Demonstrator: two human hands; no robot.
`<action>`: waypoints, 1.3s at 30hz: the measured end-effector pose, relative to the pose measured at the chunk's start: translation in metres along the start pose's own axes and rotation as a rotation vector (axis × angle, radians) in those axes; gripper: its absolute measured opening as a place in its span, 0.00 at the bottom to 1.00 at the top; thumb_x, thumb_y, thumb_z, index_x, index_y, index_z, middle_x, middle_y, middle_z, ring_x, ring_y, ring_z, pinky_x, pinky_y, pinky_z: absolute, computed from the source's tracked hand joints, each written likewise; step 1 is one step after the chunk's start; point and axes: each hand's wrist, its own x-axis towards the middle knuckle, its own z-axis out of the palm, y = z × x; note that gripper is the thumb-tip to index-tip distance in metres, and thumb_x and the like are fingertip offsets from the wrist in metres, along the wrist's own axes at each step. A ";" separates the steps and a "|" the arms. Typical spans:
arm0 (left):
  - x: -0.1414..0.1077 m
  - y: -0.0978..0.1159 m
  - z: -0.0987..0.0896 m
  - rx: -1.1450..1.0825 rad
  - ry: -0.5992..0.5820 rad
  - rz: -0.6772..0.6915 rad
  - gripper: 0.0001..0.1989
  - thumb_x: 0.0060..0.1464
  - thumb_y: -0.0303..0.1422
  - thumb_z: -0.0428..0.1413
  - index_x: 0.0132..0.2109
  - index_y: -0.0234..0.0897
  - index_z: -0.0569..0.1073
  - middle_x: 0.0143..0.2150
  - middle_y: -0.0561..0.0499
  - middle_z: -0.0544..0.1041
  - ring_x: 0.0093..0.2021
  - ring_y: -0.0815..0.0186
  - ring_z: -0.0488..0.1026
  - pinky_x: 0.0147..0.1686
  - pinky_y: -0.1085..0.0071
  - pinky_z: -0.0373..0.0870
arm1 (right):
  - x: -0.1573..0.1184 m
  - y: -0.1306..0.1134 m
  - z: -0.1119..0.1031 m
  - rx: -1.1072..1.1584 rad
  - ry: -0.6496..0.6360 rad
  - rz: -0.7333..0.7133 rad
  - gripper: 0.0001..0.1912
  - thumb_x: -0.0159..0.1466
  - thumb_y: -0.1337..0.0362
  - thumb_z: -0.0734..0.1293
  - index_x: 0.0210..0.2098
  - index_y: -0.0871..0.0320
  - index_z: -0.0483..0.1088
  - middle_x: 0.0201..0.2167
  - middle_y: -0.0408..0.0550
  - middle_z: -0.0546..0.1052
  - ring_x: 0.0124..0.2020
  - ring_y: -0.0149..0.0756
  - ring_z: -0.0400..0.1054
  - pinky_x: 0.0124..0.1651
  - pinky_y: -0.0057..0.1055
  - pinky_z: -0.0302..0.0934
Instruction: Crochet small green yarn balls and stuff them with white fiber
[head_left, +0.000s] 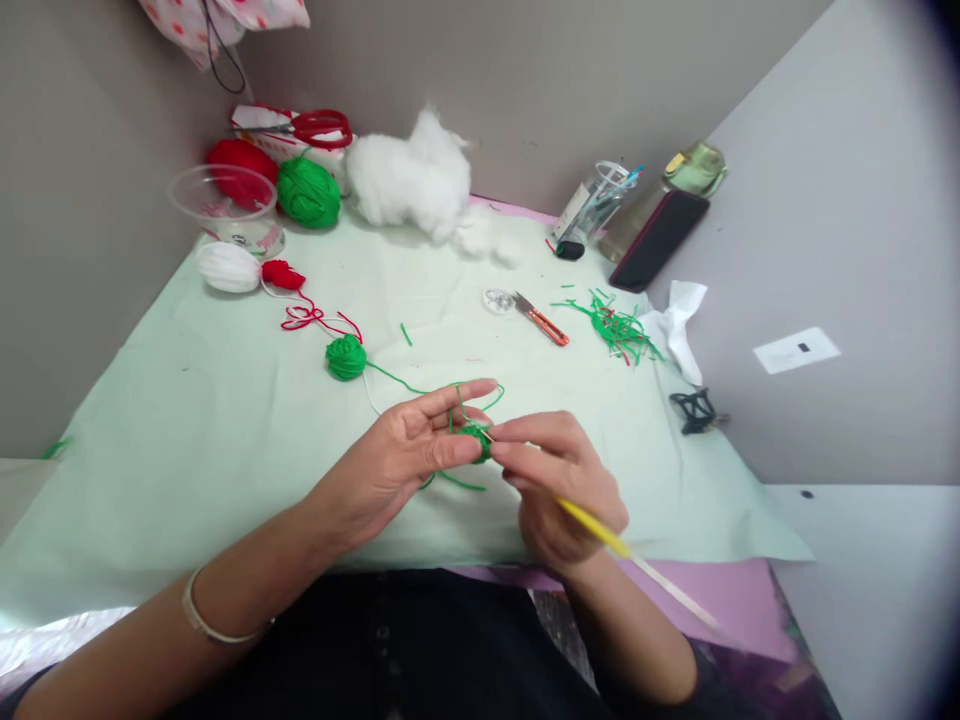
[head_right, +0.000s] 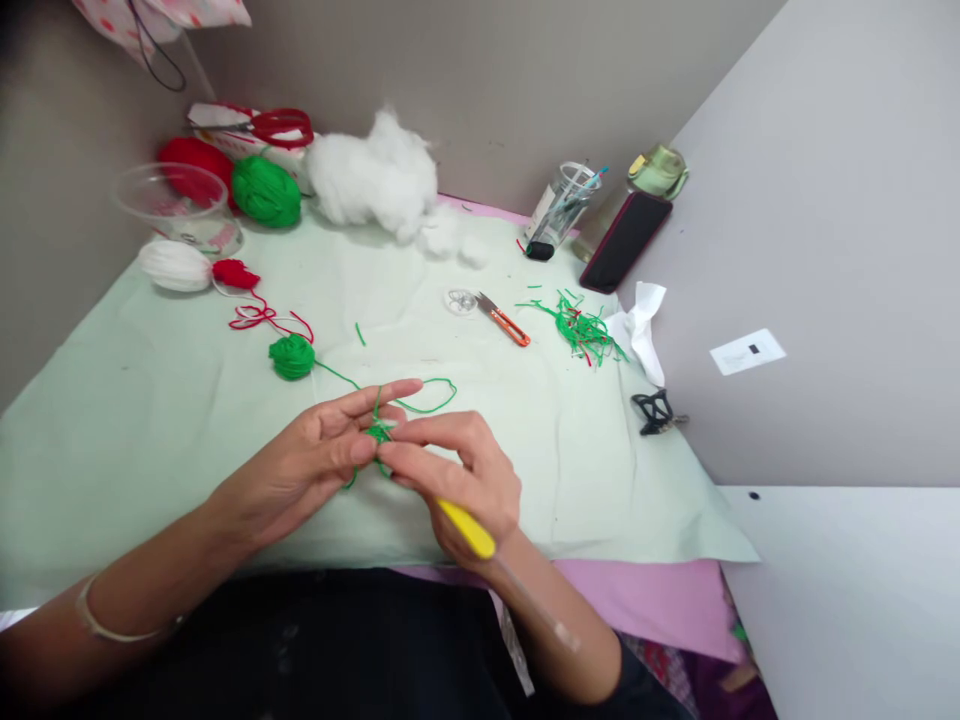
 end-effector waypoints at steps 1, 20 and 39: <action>0.000 0.001 0.000 0.012 -0.005 0.001 0.26 0.49 0.33 0.70 0.57 0.45 0.79 0.45 0.51 0.76 0.48 0.65 0.72 0.54 0.68 0.66 | 0.003 -0.003 0.001 0.030 0.077 -0.044 0.10 0.70 0.54 0.66 0.48 0.34 0.78 0.41 0.48 0.77 0.45 0.47 0.76 0.45 0.46 0.73; -0.003 0.022 -0.023 0.504 -0.157 0.055 0.26 0.54 0.34 0.67 0.61 0.44 0.76 0.45 0.50 0.75 0.44 0.64 0.72 0.46 0.68 0.68 | 0.020 -0.018 -0.021 0.432 0.045 0.151 0.08 0.70 0.64 0.68 0.42 0.53 0.82 0.33 0.46 0.82 0.29 0.34 0.76 0.34 0.34 0.72; 0.000 0.005 -0.019 0.274 -0.160 0.064 0.22 0.56 0.32 0.67 0.58 0.49 0.79 0.44 0.53 0.77 0.48 0.67 0.74 0.51 0.71 0.68 | 0.015 -0.016 -0.009 0.411 0.033 0.085 0.09 0.71 0.63 0.67 0.46 0.50 0.80 0.35 0.46 0.81 0.32 0.35 0.76 0.35 0.35 0.72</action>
